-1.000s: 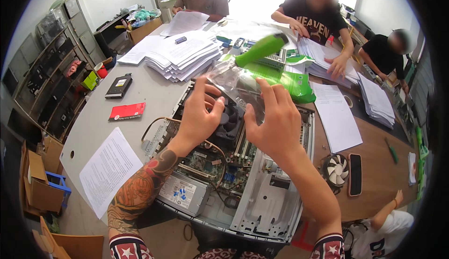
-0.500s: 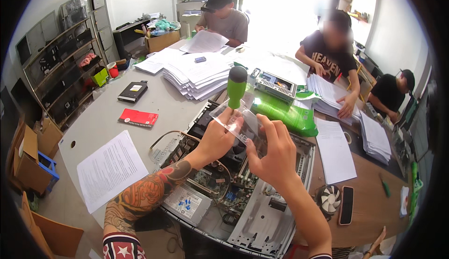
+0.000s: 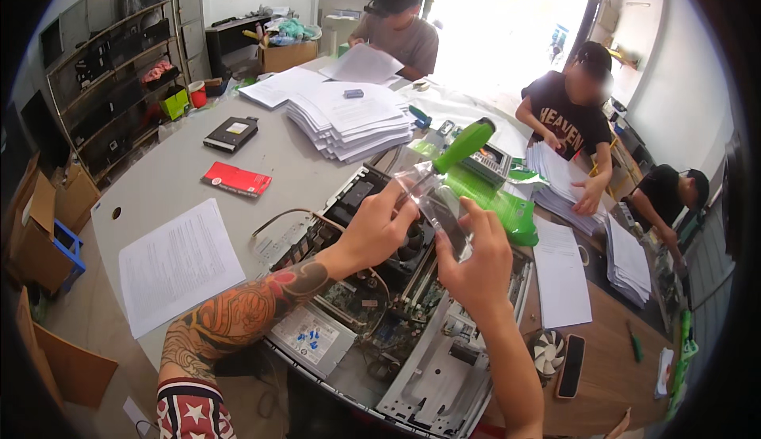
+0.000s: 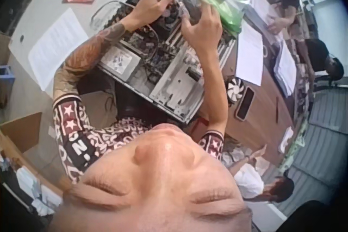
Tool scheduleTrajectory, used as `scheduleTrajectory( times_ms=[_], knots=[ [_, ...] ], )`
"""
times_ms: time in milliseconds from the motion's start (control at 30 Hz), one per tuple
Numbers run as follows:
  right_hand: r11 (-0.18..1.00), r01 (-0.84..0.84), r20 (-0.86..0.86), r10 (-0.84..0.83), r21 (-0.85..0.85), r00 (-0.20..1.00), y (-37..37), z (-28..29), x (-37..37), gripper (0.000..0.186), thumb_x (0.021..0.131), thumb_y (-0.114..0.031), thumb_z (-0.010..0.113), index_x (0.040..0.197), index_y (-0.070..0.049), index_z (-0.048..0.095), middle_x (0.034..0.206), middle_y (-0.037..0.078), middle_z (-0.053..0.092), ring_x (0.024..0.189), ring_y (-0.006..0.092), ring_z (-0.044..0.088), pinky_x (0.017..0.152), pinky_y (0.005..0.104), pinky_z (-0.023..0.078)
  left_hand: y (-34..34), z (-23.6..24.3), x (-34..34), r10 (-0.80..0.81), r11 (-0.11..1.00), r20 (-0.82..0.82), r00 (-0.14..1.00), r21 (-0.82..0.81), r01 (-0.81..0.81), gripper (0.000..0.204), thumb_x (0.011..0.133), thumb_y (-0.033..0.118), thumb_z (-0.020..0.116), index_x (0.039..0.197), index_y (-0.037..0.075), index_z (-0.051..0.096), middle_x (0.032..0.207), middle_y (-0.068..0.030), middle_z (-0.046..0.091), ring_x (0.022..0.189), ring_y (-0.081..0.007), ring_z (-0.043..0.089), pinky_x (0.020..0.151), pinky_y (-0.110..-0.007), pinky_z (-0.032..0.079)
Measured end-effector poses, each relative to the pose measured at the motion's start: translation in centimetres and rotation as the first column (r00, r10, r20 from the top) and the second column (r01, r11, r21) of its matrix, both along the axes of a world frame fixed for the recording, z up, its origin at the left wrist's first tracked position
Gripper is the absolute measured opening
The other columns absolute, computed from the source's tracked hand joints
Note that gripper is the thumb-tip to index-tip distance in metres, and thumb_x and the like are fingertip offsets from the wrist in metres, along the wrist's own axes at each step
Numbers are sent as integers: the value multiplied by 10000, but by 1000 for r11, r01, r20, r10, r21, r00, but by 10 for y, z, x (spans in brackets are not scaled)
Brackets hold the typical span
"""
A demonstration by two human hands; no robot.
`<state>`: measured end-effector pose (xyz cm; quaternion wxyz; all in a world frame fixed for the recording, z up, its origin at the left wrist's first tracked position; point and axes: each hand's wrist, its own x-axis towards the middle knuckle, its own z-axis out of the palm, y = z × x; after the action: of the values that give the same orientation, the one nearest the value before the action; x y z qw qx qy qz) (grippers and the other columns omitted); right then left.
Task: The person uses a screwdriver to tighten a screw on a clear plastic component within a computer case and then places the component inside the case.
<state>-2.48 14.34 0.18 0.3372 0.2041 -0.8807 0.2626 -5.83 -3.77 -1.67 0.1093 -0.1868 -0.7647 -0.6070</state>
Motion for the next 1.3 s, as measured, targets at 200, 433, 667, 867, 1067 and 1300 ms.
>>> scheduleTrajectory(
  times_ms=[200, 433, 667, 867, 1067, 1300],
  knots=[
    [996, -86, -66, 84, -22, 994, -7, 2, 2, 532, 742, -117, 710, 1237, -14, 545, 957, 125, 572, 859, 290, 597, 757, 391, 502, -9, -1, 0, -30, 998, -36, 999, -59, 28, 267, 969, 180, 473, 1156, -6, 513, 922, -137, 652, 878, -212, 642, 802, -329, 486],
    [988, -152, -110, 155, 34, 982, -9, 5, 4, 549, 713, -107, 716, 1227, -23, 544, 971, 134, 565, 862, 311, 588, 751, 395, 501, -1, -14, -9, -69, 997, 19, 997, 42, 69, 182, 973, 148, 523, 1104, 21, 528, 917, -58, 597, 893, -139, 617, 777, -301, 490],
    [990, -106, -37, 103, -88, 994, -9, 3, 4, 516, 740, -120, 722, 1215, -15, 552, 953, 135, 580, 851, 297, 605, 735, 388, 503, -5, 5, -1, -66, 998, 126, 990, 21, 63, 213, 966, 158, 543, 1076, -20, 587, 899, -55, 630, 871, -120, 612, 789, -274, 484],
    [994, 3, 50, 2, -108, 999, -4, 1, -2, 488, 771, -153, 716, 1206, 7, 561, 934, 135, 593, 863, 298, 615, 738, 393, 500, -5, -4, -5, -64, 997, 101, 993, -28, 68, 212, 950, 170, 570, 1044, -11, 628, 941, -60, 674, 868, -115, 624, 772, -273, 496],
    [997, -12, 24, 14, -71, 1000, -4, 2, 0, 491, 772, -152, 711, 1213, 5, 562, 929, 135, 588, 863, 293, 610, 743, 389, 500, -9, 0, -4, -62, 998, 95, 994, 25, 60, 242, 963, 196, 540, 1044, -16, 625, 919, -65, 670, 829, -114, 612, 766, -274, 491],
    [999, -46, -156, 47, 12, 987, -3, 2, -3, 513, 735, -123, 714, 1210, -6, 559, 963, 128, 574, 859, 291, 596, 748, 389, 504, -8, -8, -12, -5, 995, 347, 938, -94, 41, 342, 1021, 287, 446, 1018, -11, 614, 875, -59, 638, 830, -115, 579, 771, -272, 472]
  ],
)
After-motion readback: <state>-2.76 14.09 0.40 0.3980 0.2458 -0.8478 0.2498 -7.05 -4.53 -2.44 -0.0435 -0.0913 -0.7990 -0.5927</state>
